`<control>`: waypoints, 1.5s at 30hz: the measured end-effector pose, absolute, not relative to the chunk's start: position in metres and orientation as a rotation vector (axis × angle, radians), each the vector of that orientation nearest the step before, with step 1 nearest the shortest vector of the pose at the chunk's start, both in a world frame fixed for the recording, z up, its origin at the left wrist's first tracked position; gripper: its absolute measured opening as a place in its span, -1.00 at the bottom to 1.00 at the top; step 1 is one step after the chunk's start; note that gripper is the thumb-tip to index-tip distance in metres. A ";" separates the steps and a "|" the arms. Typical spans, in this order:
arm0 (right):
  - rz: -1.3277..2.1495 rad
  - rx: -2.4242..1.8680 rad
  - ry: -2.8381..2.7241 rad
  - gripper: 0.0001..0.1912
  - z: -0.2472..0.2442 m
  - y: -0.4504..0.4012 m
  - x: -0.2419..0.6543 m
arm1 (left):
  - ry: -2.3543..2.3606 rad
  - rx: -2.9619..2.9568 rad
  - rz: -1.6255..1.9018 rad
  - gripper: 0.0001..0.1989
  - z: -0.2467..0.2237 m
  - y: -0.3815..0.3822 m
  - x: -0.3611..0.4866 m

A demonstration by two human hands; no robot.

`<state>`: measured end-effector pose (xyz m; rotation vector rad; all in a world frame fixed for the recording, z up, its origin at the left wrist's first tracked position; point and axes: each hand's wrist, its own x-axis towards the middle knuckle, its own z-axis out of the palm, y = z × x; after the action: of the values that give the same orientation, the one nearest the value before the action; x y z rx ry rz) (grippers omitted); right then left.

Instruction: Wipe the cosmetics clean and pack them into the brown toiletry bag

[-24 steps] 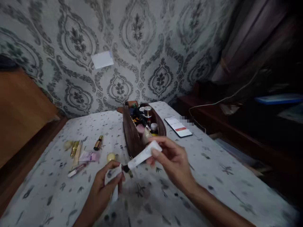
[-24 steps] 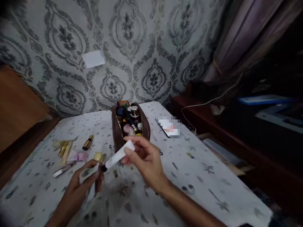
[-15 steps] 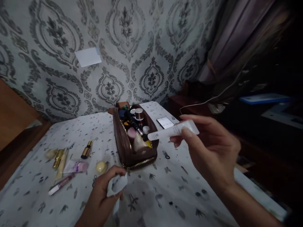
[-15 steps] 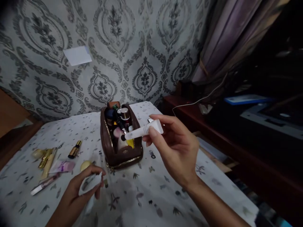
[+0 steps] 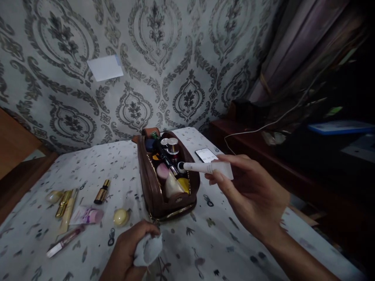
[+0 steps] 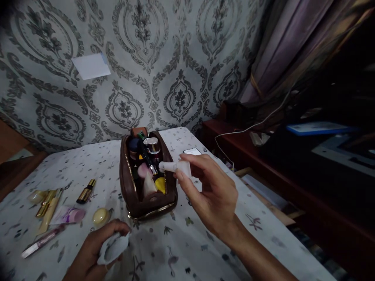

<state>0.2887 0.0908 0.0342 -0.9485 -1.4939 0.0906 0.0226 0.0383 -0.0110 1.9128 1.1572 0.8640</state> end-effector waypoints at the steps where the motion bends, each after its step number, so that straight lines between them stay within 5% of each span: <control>1: 0.080 -0.937 -1.515 -0.70 0.033 0.093 0.288 | 1.154 1.920 0.861 -0.83 -0.011 0.038 0.022; 10: -0.197 -0.869 -1.711 -0.75 0.027 0.108 0.278 | 1.085 2.072 0.937 -0.79 -0.008 0.036 0.019; 24: -0.181 -0.772 -1.717 -0.69 0.018 0.105 0.275 | 1.364 2.369 0.991 -0.78 0.089 0.111 0.025; 28: -0.164 -0.786 -1.731 -0.69 0.019 0.103 0.274 | 1.521 2.696 0.687 -0.72 0.129 0.183 0.040; 34: -0.132 -0.756 -1.724 -0.67 0.015 0.103 0.275 | 1.275 2.735 -0.316 -0.77 0.153 0.278 0.070; 45: -0.122 -0.790 -1.722 -0.68 0.011 0.101 0.280 | 1.059 2.526 -0.418 -0.70 0.131 0.316 0.082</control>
<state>0.2800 0.1010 0.0105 -0.7903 -1.7216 -0.1221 0.0821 0.3162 0.1309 2.5258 1.0589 -0.4183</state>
